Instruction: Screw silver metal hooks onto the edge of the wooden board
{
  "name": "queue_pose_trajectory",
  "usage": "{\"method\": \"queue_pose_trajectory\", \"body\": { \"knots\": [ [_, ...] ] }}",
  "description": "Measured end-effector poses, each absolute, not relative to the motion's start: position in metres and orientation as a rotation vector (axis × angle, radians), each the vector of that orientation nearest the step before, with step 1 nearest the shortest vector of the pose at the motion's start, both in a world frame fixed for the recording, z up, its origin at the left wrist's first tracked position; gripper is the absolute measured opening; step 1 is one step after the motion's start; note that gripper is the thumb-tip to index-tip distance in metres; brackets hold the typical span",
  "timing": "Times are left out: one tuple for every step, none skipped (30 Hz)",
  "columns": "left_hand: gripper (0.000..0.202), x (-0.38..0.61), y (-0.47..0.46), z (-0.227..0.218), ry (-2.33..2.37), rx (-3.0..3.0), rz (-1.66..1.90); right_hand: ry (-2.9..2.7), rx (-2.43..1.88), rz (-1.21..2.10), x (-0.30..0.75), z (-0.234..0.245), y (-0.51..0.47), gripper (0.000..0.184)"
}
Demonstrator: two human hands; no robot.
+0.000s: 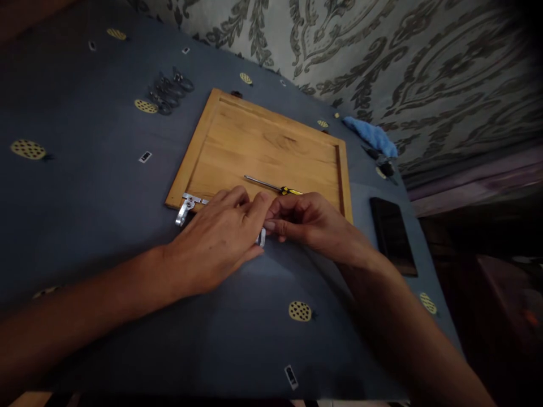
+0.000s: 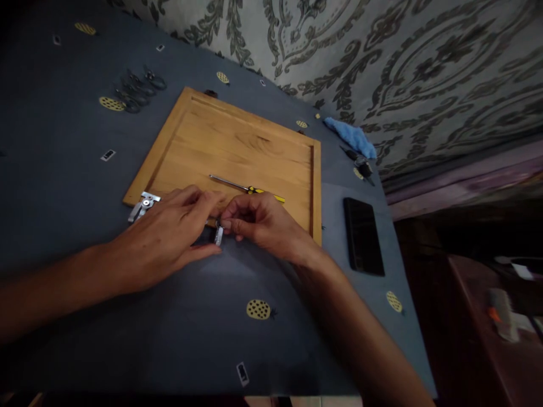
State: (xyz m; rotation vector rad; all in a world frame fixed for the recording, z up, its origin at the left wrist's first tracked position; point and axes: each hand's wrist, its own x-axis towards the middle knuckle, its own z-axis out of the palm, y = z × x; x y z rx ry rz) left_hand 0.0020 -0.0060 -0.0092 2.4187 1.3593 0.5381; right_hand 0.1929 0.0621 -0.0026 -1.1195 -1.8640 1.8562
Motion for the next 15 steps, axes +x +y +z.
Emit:
{"method": "queue_pose_trajectory", "body": {
  "knots": [
    [0.043, 0.0024, -0.0060, -0.0085, 1.365, 2.416, 0.521, -1.863, -1.119, 1.862, 0.1930, -0.0025, 0.0622, 0.015],
    [0.043, 0.0028, -0.0060, -0.0077, 1.374, 2.413, 0.508, -1.858, -1.119, 1.869, 0.1930, -0.0024, 0.0625, 0.016],
    [0.042, 0.0032, -0.0060, -0.0071, 1.383, 2.410, 0.501, -1.853, -1.120, 1.877, 0.1930, -0.0024, 0.0628, 0.017],
    [0.041, 0.0035, -0.0061, -0.0067, 1.390, 2.406, 0.496, -1.848, -1.123, 1.882, 0.1930, -0.0024, 0.0632, 0.018],
    [0.041, 0.0036, -0.0063, -0.0065, 1.390, 2.405, 0.495, -1.845, -1.127, 1.887, 0.1929, -0.0024, 0.0637, 0.018],
    [0.040, 0.0037, -0.0064, -0.0064, 1.387, 2.405, 0.496, -1.844, -1.128, 1.890, 0.1928, -0.0024, 0.0642, 0.018],
    [0.040, 0.0036, -0.0065, -0.0066, 1.383, 2.405, 0.500, -1.846, -1.127, 1.894, 0.1927, -0.0023, 0.0647, 0.018],
    [0.040, 0.0034, -0.0066, -0.0068, 1.380, 2.405, 0.505, -1.851, -1.119, 1.897, 0.1925, -0.0022, 0.0652, 0.017],
    [0.040, 0.0032, -0.0067, -0.0071, 1.376, 2.405, 0.509, -1.855, -1.111, 1.900, 0.1924, -0.0021, 0.0657, 0.016],
    [0.041, 0.0031, -0.0066, -0.0074, 1.373, 2.404, 0.510, -1.860, -1.105, 1.903, 0.1922, -0.0019, 0.0662, 0.016],
    [0.041, 0.0030, -0.0066, -0.0075, 1.373, 2.402, 0.511, -1.867, -1.102, 1.908, 0.1921, -0.0017, 0.0665, 0.015],
    [0.041, 0.0031, -0.0065, -0.0076, 1.374, 2.401, 0.508, -1.875, -1.100, 1.910, 0.1921, -0.0015, 0.0668, 0.015],
    [0.042, 0.0032, -0.0064, -0.0076, 1.374, 2.400, 0.506, -1.884, -1.099, 1.910, 0.1921, -0.0012, 0.0671, 0.014],
    [0.042, 0.0033, -0.0063, -0.0075, 1.372, 2.399, 0.504, -1.895, -1.097, 1.910, 0.1921, -0.0010, 0.0672, 0.014],
    [0.042, 0.0035, -0.0063, -0.0074, 1.370, 2.400, 0.505, -1.905, -1.096, 1.908, 0.1921, -0.0009, 0.0673, 0.014]
  ]
}}
